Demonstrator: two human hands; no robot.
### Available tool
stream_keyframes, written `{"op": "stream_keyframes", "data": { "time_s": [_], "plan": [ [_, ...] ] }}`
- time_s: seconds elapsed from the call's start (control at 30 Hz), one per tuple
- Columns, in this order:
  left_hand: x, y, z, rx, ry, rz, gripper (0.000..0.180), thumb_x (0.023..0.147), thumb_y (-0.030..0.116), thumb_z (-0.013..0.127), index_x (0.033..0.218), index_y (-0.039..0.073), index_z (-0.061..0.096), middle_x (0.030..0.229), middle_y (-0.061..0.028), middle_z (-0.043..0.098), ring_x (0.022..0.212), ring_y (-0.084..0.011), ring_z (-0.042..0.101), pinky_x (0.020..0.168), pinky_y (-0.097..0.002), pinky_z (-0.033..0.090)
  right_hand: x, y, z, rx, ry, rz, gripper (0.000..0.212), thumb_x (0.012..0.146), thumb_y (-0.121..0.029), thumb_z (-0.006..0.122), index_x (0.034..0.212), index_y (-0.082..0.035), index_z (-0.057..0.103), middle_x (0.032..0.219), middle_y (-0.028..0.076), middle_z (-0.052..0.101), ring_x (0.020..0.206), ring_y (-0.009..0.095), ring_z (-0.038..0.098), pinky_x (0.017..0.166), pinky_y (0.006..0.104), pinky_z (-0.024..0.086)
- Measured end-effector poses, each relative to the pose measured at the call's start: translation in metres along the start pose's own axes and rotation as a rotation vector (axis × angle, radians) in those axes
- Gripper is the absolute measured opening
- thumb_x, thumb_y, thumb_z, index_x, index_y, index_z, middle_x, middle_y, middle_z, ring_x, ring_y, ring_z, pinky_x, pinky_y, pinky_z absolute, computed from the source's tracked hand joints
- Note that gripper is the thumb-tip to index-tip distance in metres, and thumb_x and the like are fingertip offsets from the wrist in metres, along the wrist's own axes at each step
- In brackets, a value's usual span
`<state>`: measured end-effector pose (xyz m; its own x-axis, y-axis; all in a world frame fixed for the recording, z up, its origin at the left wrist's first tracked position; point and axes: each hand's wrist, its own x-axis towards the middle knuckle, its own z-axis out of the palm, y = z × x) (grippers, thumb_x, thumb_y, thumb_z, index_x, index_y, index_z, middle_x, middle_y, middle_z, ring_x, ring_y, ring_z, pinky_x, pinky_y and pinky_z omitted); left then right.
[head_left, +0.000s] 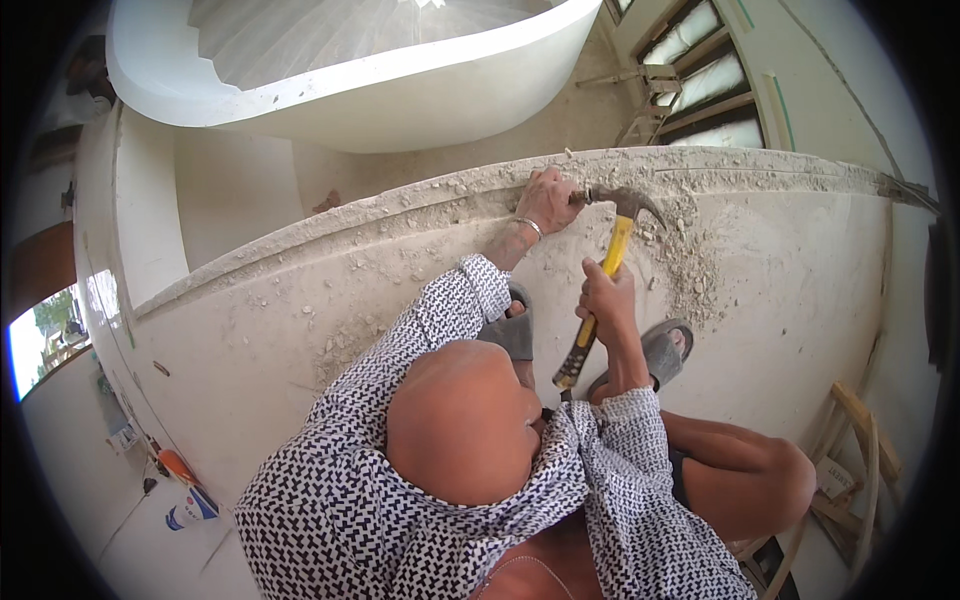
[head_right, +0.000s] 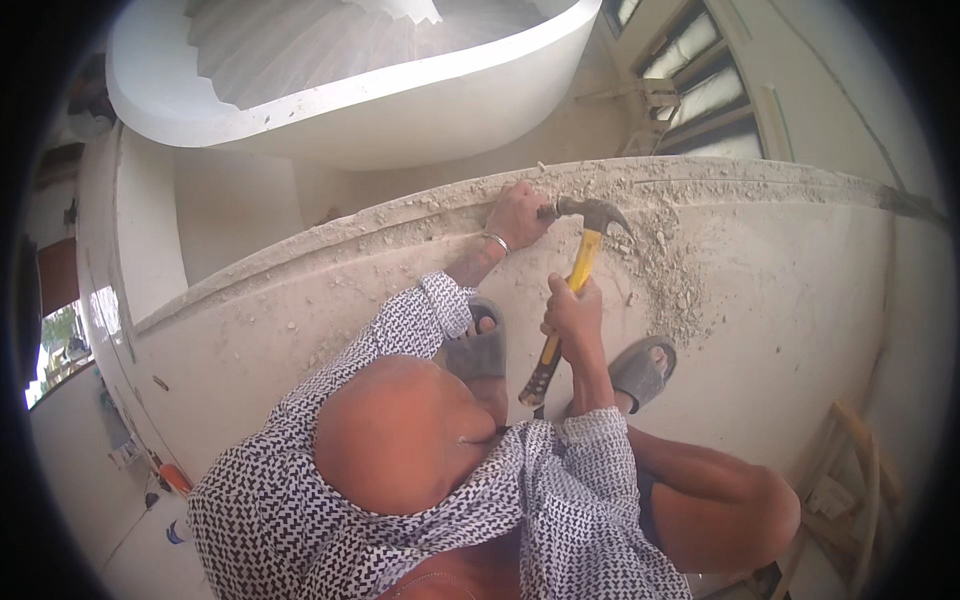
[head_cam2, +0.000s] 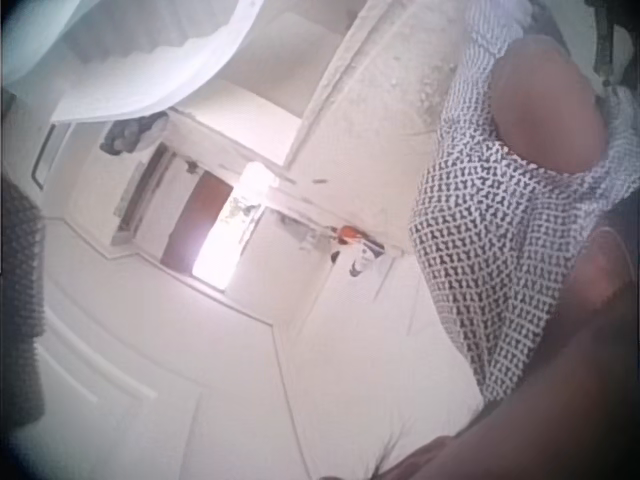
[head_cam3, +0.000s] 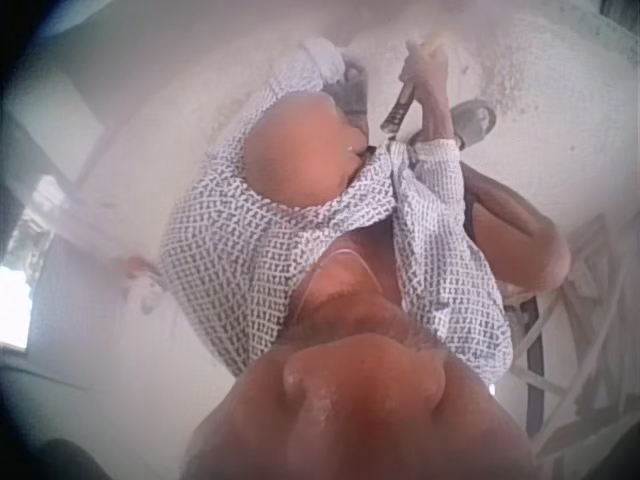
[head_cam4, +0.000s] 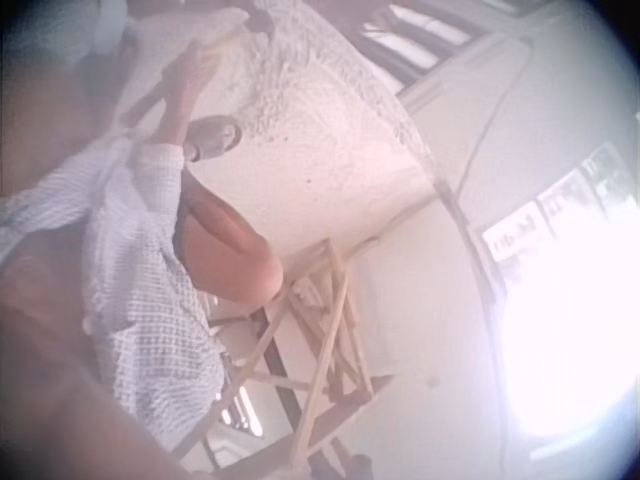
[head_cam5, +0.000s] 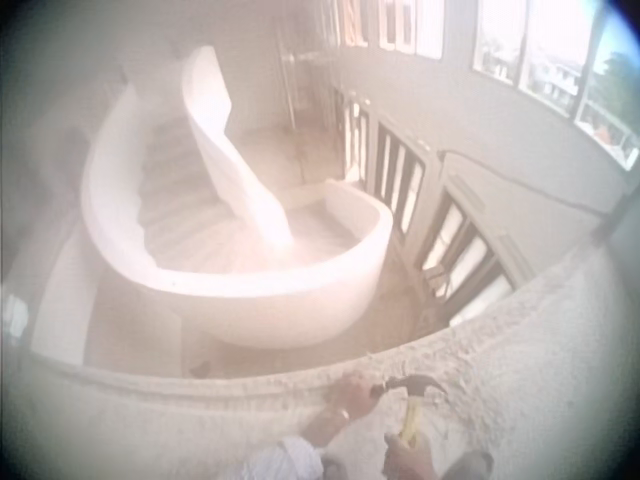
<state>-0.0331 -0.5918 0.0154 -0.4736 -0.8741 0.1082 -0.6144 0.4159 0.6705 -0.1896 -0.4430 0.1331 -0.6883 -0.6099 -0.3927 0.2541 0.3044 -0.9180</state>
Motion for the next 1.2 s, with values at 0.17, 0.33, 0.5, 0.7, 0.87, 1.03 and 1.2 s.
{"op": "stream_keyframes", "data": {
  "time_s": [0.17, 0.33, 0.5, 0.7, 0.87, 1.03, 1.2],
  "plan": [
    [-0.008, -0.006, 0.009, -0.008, -0.050, -0.014, 0.029, 0.088, 0.036, 0.068, 0.078, 0.009, 0.069, 0.083, -0.0127, 0.062, 0.089, -0.0312, 0.059, 0.086, -0.0440, 0.045, 0.005, -0.099, -0.020, 0.048, -0.109, 0.006, 0.025, 0.102, -0.015, 0.063, 0.082, -0.011, 0.048, 0.059, -0.002, 0.044, 0.044, 0.006, 0.042, 0.041, 0.0236, 0.039],
    [-0.001, 0.011, 0.003, 0.040, -0.056, -0.101, 0.024, 0.083, 0.033, 0.071, 0.084, 0.009, 0.074, 0.085, -0.0129, 0.067, 0.096, -0.0280, 0.061, 0.092, -0.0422, 0.044, 0.001, -0.014, 0.009, -0.099, 0.123, -0.176, 0.018, 0.101, -0.013, 0.061, 0.086, -0.006, 0.052, 0.063, -0.001, 0.049, 0.046, 0.010, 0.045, 0.043, 0.0239, 0.040],
    [0.000, 0.001, -0.002, 0.013, -0.082, -0.056, 0.029, 0.086, 0.037, 0.070, 0.084, 0.008, 0.072, 0.085, -0.0147, 0.061, 0.090, -0.0325, 0.059, 0.085, -0.0444, 0.047, -0.024, -0.078, 0.018, -0.156, -0.247, 0.392, 0.018, 0.100, -0.018, 0.066, 0.097, -0.009, 0.051, 0.061, -0.006, 0.043, 0.045, 0.006, 0.041, 0.040, 0.0240, 0.034],
    [-0.002, 0.007, 0.002, 0.008, -0.068, -0.060, 0.028, 0.086, 0.035, 0.070, 0.084, 0.007, 0.071, 0.084, -0.0150, 0.061, 0.089, -0.0314, 0.059, 0.088, -0.0436, 0.046, 0.017, -0.067, 0.000, 0.206, 0.096, -0.370, 0.017, 0.102, -0.010, 0.057, 0.088, -0.006, 0.047, 0.063, -0.001, 0.047, 0.047, 0.010, 0.047, 0.044, 0.0235, 0.040],
    [0.004, -0.004, -0.002, 0.034, -0.097, -0.080, 0.028, 0.086, 0.035, 0.070, 0.084, 0.006, 0.070, 0.087, -0.0160, 0.061, 0.090, -0.0316, 0.059, 0.089, -0.0436, 0.046, -0.019, -0.051, 0.032, -0.070, -0.347, 0.500, 0.019, 0.099, -0.017, 0.065, 0.101, -0.008, 0.049, 0.063, -0.005, 0.043, 0.047, 0.005, 0.041, 0.042, 0.0233, 0.035],
    [-0.005, 0.006, -0.002, -0.002, -0.095, -0.106, 0.027, 0.085, 0.035, 0.070, 0.083, 0.008, 0.070, 0.087, -0.0168, 0.061, 0.092, -0.0310, 0.059, 0.090, -0.0439, 0.045, 0.026, -0.104, -0.007, 0.086, 0.091, -0.127, 0.019, 0.101, -0.017, 0.065, 0.094, -0.010, 0.049, 0.063, -0.007, 0.042, 0.047, 0.002, 0.036, 0.042, 0.0219, 0.034],
    [-0.008, -0.001, 0.008, 0.030, -0.108, -0.081, 0.027, 0.086, 0.035, 0.070, 0.082, 0.008, 0.071, 0.085, -0.0138, 0.062, 0.092, -0.0306, 0.058, 0.089, -0.0443, 0.045, -0.038, -0.033, 0.040, -0.385, -0.376, 0.378, 0.014, 0.096, -0.011, 0.063, 0.098, -0.005, 0.051, 0.066, -0.001, 0.050, 0.047, 0.011, 0.049, 0.043, 0.0289, 0.043]
  ]
}}
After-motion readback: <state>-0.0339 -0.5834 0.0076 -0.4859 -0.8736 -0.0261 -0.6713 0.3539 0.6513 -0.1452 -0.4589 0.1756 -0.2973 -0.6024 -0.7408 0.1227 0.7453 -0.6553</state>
